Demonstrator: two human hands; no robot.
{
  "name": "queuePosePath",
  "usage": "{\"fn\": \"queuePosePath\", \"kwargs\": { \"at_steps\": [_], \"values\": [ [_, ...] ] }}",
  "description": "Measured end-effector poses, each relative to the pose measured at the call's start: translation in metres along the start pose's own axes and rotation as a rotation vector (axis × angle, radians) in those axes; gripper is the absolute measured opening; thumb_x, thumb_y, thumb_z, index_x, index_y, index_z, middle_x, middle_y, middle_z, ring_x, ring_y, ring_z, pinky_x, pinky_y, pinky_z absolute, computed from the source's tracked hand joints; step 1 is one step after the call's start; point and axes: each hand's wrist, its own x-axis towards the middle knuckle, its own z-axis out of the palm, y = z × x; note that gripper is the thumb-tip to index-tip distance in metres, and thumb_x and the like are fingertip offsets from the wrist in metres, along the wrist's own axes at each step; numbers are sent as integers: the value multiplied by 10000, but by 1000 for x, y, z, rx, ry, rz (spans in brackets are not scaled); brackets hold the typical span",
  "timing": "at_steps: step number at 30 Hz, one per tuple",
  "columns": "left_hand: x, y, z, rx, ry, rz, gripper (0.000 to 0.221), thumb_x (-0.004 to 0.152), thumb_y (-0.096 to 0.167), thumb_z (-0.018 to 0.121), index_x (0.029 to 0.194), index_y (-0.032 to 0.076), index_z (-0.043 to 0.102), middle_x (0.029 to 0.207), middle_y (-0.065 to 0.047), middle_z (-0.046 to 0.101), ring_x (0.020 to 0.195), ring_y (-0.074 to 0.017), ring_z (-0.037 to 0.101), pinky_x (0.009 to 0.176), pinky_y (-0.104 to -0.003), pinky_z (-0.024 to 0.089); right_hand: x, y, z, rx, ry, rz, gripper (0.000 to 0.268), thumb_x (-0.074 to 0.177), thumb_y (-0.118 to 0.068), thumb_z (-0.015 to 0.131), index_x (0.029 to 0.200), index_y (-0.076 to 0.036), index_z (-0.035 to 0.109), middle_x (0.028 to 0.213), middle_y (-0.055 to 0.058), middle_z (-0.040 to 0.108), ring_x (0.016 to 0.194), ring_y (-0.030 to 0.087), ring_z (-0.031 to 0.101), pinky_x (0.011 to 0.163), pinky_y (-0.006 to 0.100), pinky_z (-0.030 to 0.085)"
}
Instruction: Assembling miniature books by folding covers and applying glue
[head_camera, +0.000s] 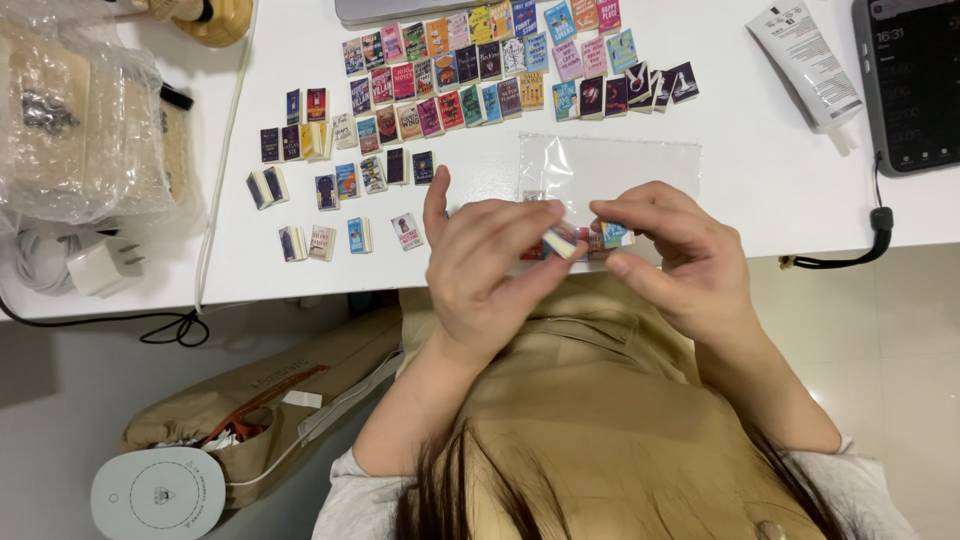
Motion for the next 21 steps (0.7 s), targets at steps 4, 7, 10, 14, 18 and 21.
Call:
{"fn": "queuePosePath", "kwargs": {
  "at_steps": [4, 7, 10, 14, 18, 21],
  "values": [
    [-1, -2, 2, -24, 75, -43, 283, 855, 141, 912, 1062, 91, 725, 1030, -56, 784, 877, -190, 730, 1249, -502, 298, -6, -1, -1, 97, 68, 96, 333, 966, 20, 664, 1300, 19, 655, 1201, 173, 651, 1112, 226, 633, 940, 274, 549],
    [-7, -8, 1, -91, 53, -11, 285, 926, 78, 835, 1171, 56, 689, 1147, -101, 761, 1034, -218, 776, 1140, -491, 496, -7, 1, -5, 122, 54, 92, 284, 966, 16, 668, 1251, 12, 671, 1200, 178, 676, 1105, 231, 655, 943, 282, 576],
    [-4, -7, -7, -185, 74, -18, 284, 965, 24, 771, 1229, 13, 665, 1198, -187, 716, 1113, -326, 758, 1032, -390, 644, -10, 3, -9, 48, 91, 78, 189, 979, 28, 680, 1163, -11, 695, 1145, 158, 674, 1061, 202, 647, 882, 241, 540],
    [1, -5, -14, -97, 26, -172, 309, 914, -11, 813, 1193, 58, 697, 1226, -151, 707, 1139, -265, 722, 1039, -357, 604, -10, 4, -18, 20, 118, 51, 156, 998, 49, 668, 1148, 12, 688, 1110, 168, 661, 1033, 214, 630, 825, 233, 489],
    [-2, -8, -14, -95, 31, -179, 334, 844, 103, 911, 1125, 68, 734, 1150, -119, 729, 1065, -233, 740, 1003, -333, 601, -12, 3, -22, -8, 135, 61, 195, 995, 91, 658, 1181, 42, 688, 1123, 187, 653, 1058, 237, 631, 846, 245, 507],
    [-5, -11, -10, -121, -9, -151, 306, 868, 153, 873, 1117, 53, 728, 1150, -143, 728, 1061, -255, 745, 992, -358, 616, -10, -1, -21, -47, 88, 59, 218, 985, 57, 669, 1202, 56, 691, 1130, 188, 640, 1053, 240, 621, 871, 267, 489]
  ]
}}
